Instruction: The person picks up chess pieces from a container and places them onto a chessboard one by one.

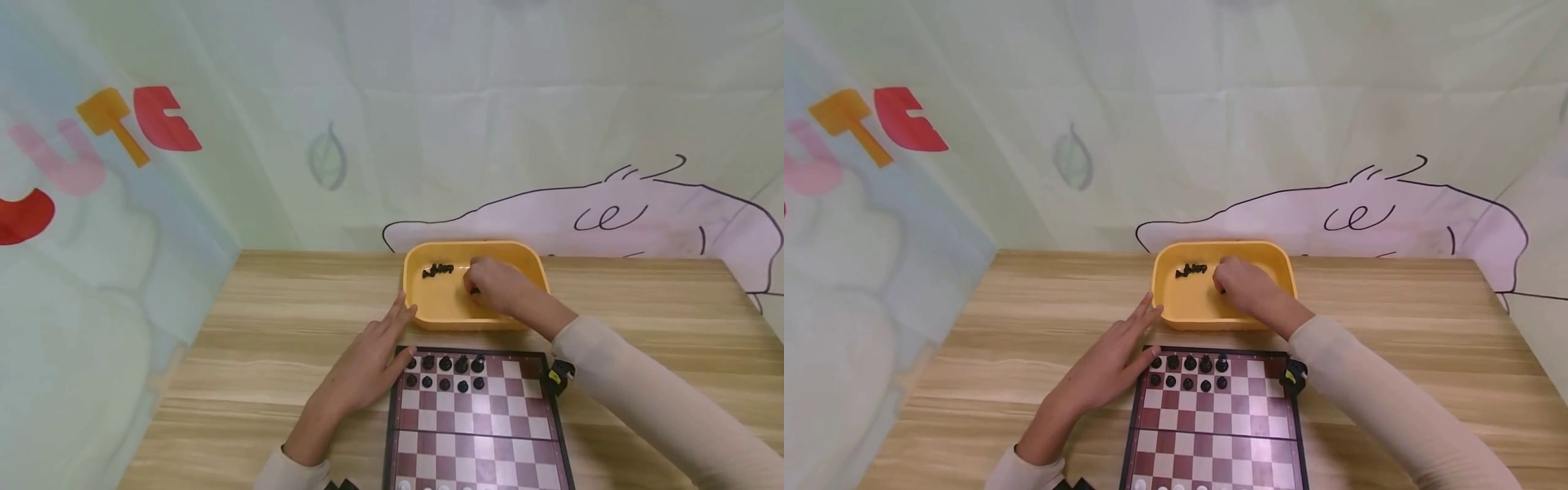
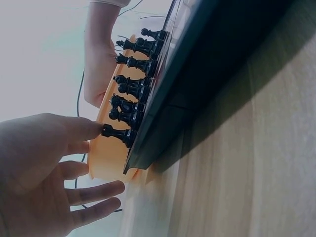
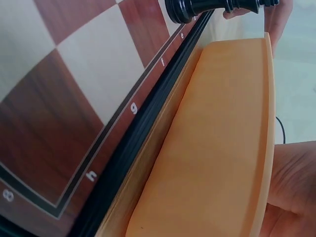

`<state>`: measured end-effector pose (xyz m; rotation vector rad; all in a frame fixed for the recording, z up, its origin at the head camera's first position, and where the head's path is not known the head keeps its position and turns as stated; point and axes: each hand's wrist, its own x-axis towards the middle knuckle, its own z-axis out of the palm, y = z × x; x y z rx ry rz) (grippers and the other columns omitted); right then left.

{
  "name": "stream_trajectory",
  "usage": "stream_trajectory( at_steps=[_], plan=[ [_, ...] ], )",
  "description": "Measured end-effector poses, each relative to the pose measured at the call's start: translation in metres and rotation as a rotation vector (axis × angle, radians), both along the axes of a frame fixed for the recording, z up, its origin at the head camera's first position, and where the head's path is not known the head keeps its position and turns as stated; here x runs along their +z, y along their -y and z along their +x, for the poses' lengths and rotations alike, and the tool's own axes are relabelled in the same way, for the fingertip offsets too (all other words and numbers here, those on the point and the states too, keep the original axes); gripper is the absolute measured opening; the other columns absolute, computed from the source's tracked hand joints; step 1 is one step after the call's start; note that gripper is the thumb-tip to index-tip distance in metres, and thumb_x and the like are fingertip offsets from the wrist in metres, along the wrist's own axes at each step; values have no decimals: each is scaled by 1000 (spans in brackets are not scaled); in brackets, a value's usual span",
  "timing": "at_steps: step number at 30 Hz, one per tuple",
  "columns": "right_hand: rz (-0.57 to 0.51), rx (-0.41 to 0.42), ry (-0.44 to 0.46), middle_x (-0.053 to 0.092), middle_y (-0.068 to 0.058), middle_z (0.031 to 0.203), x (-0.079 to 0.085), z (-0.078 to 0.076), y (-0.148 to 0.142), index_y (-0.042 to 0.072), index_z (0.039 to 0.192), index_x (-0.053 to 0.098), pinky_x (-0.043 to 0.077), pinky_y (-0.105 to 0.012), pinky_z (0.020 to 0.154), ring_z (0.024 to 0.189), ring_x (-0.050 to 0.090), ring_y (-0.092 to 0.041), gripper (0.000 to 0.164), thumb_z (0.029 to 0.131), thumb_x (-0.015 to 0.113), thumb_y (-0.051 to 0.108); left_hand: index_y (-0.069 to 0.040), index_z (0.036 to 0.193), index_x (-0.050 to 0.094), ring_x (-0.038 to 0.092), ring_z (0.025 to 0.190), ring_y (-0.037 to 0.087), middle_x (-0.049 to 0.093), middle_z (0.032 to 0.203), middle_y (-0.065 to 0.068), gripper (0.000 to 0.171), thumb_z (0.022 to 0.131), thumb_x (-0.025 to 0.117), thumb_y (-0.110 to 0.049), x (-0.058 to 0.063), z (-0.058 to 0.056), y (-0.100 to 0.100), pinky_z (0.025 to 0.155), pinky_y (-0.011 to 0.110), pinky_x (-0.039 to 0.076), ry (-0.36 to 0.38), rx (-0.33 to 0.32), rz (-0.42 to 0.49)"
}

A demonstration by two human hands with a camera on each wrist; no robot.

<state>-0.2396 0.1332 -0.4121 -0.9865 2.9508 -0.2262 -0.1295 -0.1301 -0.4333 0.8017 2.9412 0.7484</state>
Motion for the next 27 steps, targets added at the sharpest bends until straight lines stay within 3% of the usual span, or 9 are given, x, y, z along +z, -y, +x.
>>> stream_trajectory(
  at_steps=[12, 20, 27],
  plan=[
    [-1, 18, -62, 43, -2, 68, -2, 0, 2, 16, 58, 47, 30, -26, 51, 63, 37, -16, 29, 79, 60, 1, -34, 151, 14, 41, 122, 17, 1, 158, -7, 65, 97, 49, -39, 1, 0, 0, 97, 38, 38, -2, 9, -4],
    [-47, 20, -76, 44, -1, 69, -1, 2, -1, 15, 63, 54, 33, -26, 51, 64, 39, -15, 23, 82, 62, 5, -35, 151, 13, 41, 121, 16, 2, 158, -8, 65, 96, 49, -40, 1, 1, -2, 96, 37, 39, -15, 17, -2],
    [-93, -7, -69, 51, 1, 75, -3, 4, -4, 13, 78, 67, 41, -26, 58, 67, 45, -14, 10, 86, 64, 9, -36, 151, 14, 40, 123, 14, 2, 158, -9, 65, 96, 49, -41, -1, 2, -1, 97, 36, 37, -25, 26, -3]
  ],
)
